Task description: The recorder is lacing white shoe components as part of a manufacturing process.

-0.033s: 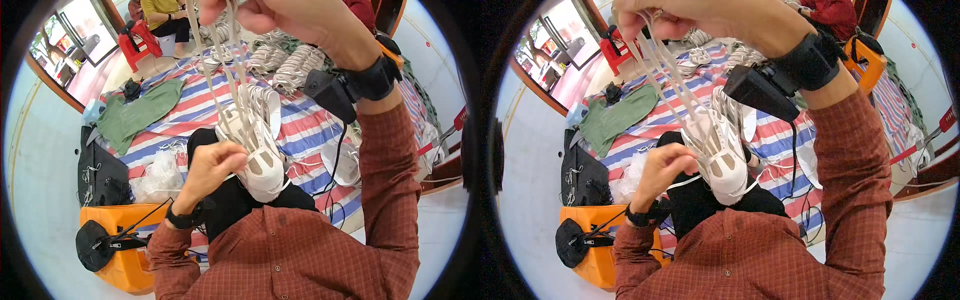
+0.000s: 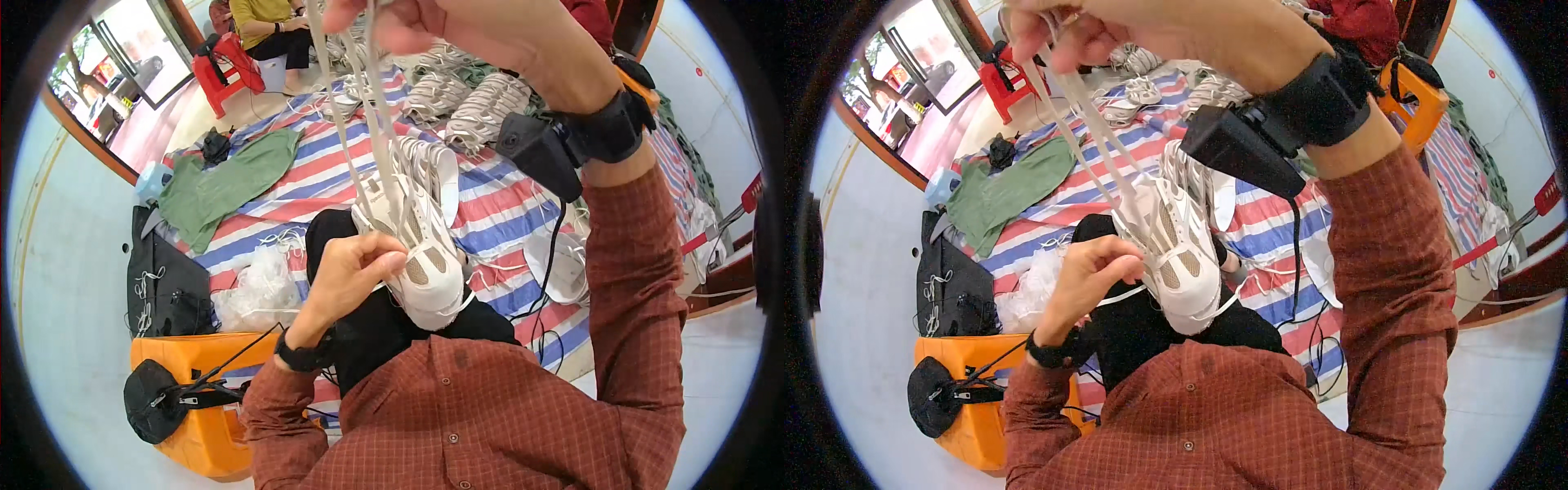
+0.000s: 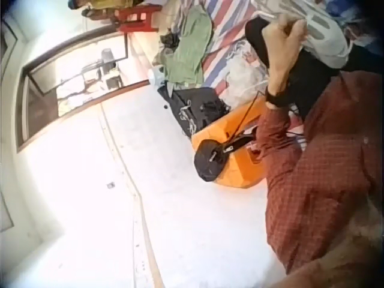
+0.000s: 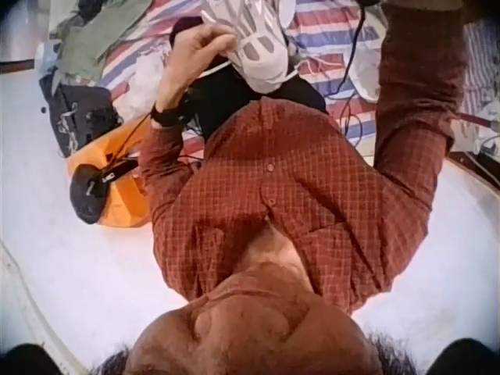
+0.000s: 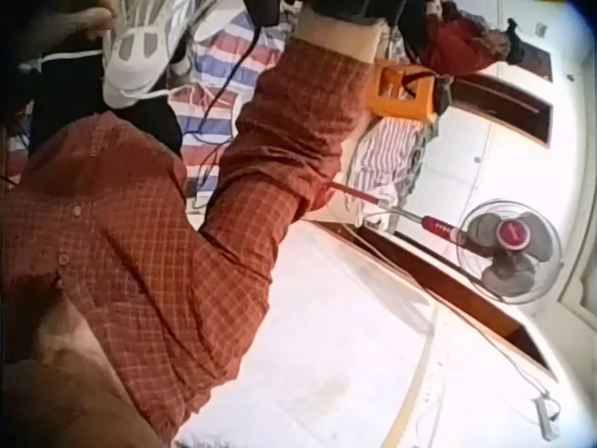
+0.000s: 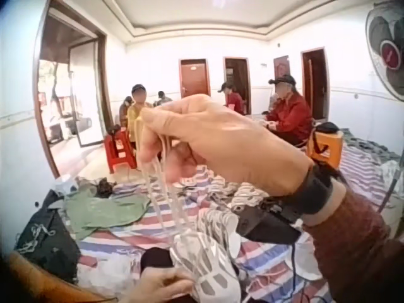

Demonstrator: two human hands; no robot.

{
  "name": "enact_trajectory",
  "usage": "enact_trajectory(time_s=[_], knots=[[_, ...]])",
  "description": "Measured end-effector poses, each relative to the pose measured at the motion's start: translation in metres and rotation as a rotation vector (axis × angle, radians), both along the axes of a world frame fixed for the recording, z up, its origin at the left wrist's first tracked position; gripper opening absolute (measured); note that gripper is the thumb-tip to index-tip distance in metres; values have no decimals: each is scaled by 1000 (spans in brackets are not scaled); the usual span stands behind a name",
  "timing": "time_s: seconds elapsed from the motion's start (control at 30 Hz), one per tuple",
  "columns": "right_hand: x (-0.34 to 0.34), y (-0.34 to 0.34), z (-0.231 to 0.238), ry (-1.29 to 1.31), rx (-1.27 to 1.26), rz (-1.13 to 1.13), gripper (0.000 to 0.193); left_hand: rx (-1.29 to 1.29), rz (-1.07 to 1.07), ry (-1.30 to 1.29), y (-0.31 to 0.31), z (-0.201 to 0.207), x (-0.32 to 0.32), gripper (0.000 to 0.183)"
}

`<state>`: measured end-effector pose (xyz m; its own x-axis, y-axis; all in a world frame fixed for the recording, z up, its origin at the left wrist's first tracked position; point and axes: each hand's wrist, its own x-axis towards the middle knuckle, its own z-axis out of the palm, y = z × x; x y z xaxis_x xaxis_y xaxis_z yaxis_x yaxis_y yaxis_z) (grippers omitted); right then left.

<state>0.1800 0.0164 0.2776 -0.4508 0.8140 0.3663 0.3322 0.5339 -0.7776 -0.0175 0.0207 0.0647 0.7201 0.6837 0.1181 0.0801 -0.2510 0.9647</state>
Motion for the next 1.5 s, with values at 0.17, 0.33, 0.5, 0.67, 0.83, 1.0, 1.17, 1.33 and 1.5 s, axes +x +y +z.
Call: enact_trajectory(time_s=[0.17, 0.33, 0.5, 0.67, 0.83, 1.0, 1.17, 1.33, 1.5], knots=[[-3, 11, -15, 414, 80, 149, 33, -138, 132, -16, 25, -50, 7, 13], [-11, 15, -19, 445, 123, 356, 31, -231, 180, -153, 29, -80, 9, 11], [-24, 5, -18, 455, 84, 316, 29, -174, 166, -79, 30, -84, 18, 15], [-32, -2, -15, 424, 76, 290, 29, 66, 133, 28, 29, -88, 22, 20], [-32, -3, -15, 383, 74, 268, 30, 297, 56, 87, 37, -95, 20, 19], [-34, -2, -16, 371, 120, 297, 31, 336, 37, 53, 39, -105, 20, 13], [-34, -2, -20, 368, 243, 397, 32, 529, 66, 27, 41, -110, 23, 9], [-44, 19, -27, 416, 198, 546, 33, 632, 109, 35, 41, -105, 27, 10], [-44, 16, -30, 428, 209, 541, 34, 655, 155, 32, 39, -102, 30, 12]])
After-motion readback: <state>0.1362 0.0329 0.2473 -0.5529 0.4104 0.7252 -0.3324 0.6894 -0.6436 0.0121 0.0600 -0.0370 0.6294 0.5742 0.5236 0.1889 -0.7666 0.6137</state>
